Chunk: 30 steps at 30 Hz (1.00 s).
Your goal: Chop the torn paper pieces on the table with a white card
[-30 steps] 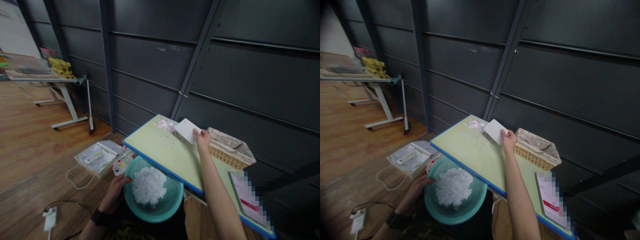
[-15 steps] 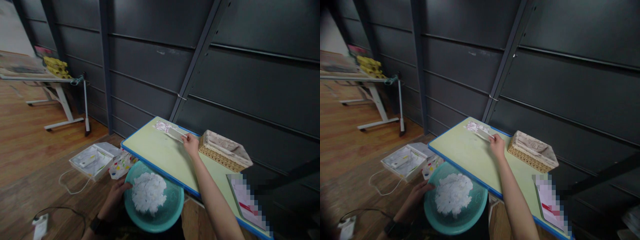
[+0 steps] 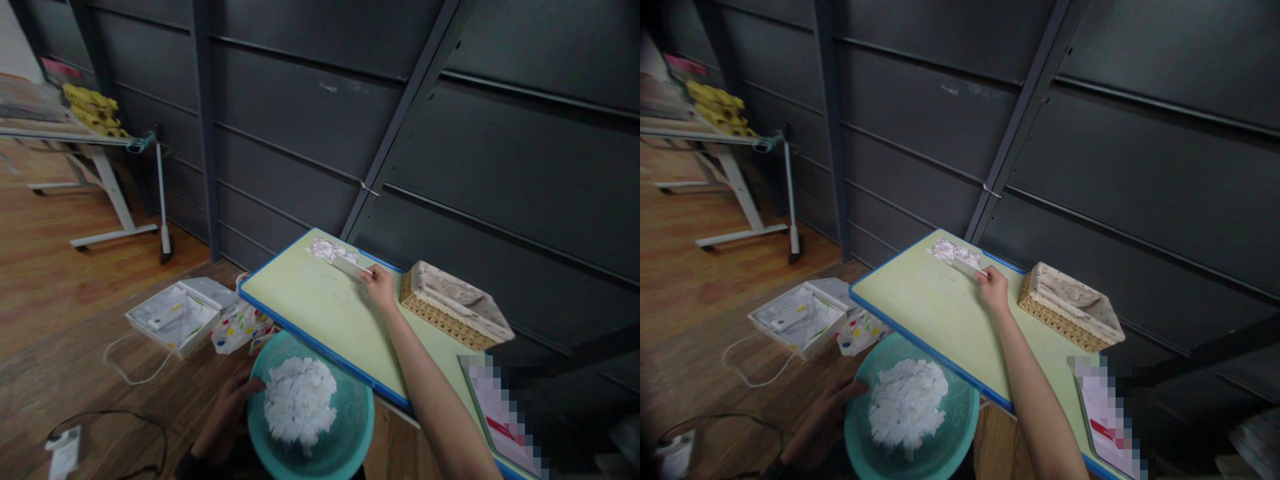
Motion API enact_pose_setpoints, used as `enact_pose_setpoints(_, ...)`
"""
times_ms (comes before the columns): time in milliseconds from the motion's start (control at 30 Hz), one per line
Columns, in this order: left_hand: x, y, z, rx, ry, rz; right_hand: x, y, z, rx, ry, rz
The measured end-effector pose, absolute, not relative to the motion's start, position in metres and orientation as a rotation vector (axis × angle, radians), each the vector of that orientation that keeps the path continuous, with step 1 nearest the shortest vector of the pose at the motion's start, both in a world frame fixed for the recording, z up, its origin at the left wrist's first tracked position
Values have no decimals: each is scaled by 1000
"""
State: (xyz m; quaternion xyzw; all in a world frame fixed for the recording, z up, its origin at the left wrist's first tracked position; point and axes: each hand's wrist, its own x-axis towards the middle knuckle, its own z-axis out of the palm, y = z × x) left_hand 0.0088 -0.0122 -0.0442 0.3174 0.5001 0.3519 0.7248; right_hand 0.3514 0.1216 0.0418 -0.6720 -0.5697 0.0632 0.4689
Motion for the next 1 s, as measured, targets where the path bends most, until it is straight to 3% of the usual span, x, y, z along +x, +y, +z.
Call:
enact_pose_setpoints(433,8,-15,-47,555,1136,771,349,80,64,-1589,-1479,395)
enact_pose_setpoints(600,12,-13,-60,530,1182,760,315,70,71,-1665,-1455,53)
enact_pose_setpoints(700,17,-13,-69,534,1176,765,268,62,62,-1772,-1752,-189)
enact_pose_setpoints(833,22,-15,-82,543,1179,754,206,60,50,-1814,-2274,-271)
enact_pose_setpoints(1000,23,-16,-100,549,1147,799,194,67,55,-2038,-2344,-290)
